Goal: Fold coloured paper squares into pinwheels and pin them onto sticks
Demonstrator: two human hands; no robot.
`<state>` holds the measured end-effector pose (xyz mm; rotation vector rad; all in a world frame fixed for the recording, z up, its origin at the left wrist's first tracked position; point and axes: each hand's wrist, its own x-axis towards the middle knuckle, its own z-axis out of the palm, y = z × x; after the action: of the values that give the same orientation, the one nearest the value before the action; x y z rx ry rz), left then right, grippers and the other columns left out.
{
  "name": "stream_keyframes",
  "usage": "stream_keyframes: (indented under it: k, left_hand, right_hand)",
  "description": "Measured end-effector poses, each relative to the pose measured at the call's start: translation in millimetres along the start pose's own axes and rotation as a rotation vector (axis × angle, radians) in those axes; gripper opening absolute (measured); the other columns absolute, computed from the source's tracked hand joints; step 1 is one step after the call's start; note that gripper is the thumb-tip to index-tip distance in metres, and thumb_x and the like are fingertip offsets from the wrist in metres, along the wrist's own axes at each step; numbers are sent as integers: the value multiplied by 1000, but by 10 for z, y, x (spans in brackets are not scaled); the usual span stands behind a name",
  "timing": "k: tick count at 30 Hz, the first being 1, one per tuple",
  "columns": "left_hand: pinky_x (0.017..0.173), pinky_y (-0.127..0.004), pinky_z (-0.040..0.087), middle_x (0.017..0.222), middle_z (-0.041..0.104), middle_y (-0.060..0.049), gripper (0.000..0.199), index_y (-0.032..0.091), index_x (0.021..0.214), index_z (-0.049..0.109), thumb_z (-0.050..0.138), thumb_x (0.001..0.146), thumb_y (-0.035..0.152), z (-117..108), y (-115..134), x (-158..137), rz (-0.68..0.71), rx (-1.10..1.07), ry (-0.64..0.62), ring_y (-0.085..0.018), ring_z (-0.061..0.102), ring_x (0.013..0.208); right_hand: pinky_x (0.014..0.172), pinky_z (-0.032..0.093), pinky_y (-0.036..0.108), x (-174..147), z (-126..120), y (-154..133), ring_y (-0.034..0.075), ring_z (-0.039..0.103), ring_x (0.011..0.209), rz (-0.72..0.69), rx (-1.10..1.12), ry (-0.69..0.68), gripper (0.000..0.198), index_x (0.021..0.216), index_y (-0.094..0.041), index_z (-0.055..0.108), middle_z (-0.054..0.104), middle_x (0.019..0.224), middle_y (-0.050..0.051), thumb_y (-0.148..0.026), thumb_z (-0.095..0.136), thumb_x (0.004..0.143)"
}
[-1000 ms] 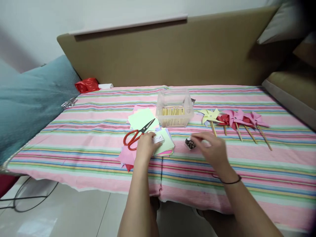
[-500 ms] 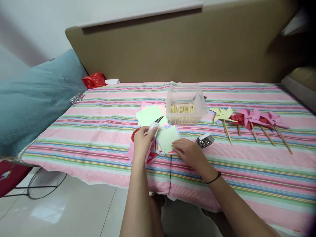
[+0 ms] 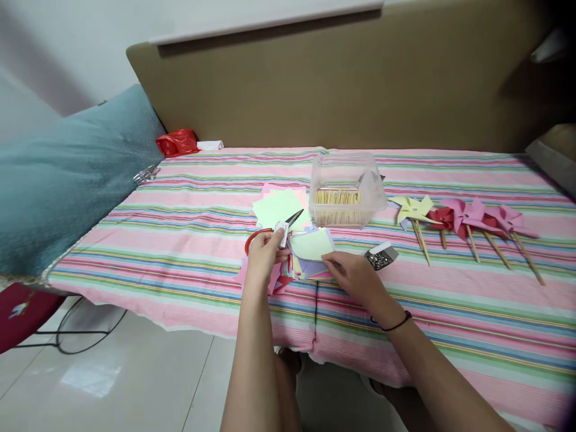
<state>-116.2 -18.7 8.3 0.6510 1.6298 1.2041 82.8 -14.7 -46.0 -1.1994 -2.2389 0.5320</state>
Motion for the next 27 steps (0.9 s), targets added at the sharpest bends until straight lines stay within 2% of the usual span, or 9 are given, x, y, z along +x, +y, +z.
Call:
stream_keyframes:
  k: [4,9,15,18,20,23,27]
  left_hand:
    - [53,-22,51,75,63,-3,27,16,80,52,64,79,39,36,8,-16,-1,-9,-4,-15,68,60]
    - [53,-21,51,72,59,-1,24,16,82,50,62,81,36,67,33,-39,10,-29,51,-14,68,62]
    - [51,-23,53,64,55,1,23,18,78,46,61,82,35,114,13,-52,-54,-5,-28,-15,66,57]
    - [54,-25,53,62,52,2,26,18,76,44,62,81,37,143,-25,-44,-57,52,-36,-14,65,56]
    - [56,-26,52,64,51,3,26,19,77,44,60,82,39,153,-64,-25,-41,84,-36,-14,64,58]
    - [59,-28,50,71,52,2,28,20,77,45,59,80,44,158,-130,9,34,170,-40,-15,63,63]
    - [69,-31,46,83,64,-4,23,19,82,57,62,77,41,202,-160,0,247,562,-36,-21,63,78]
  right_hand:
    - [71,49,29,6,0,9,22,69,80,28,46,55,19,90,-20,66,73,86,7,-20,47,88]
    - [69,50,29,18,-2,20,23,69,79,50,97,87,17,87,-21,64,73,84,7,-19,48,86]
    - [68,53,32,23,41,21,24,70,83,141,201,99,12,84,-21,60,72,83,7,-22,48,86]
    - [70,55,32,23,27,2,23,71,83,186,299,147,10,83,-21,58,71,82,6,-24,50,85]
    - [70,56,32,21,-32,-19,23,72,80,227,360,227,9,79,-21,58,71,78,5,-26,52,84]
    - [65,56,32,10,-197,-38,22,71,75,322,418,431,9,76,-21,59,70,73,4,-29,60,79]
    - [63,54,29,-24,-437,13,20,69,72,433,569,671,10,76,-20,62,70,74,4,-28,67,75]
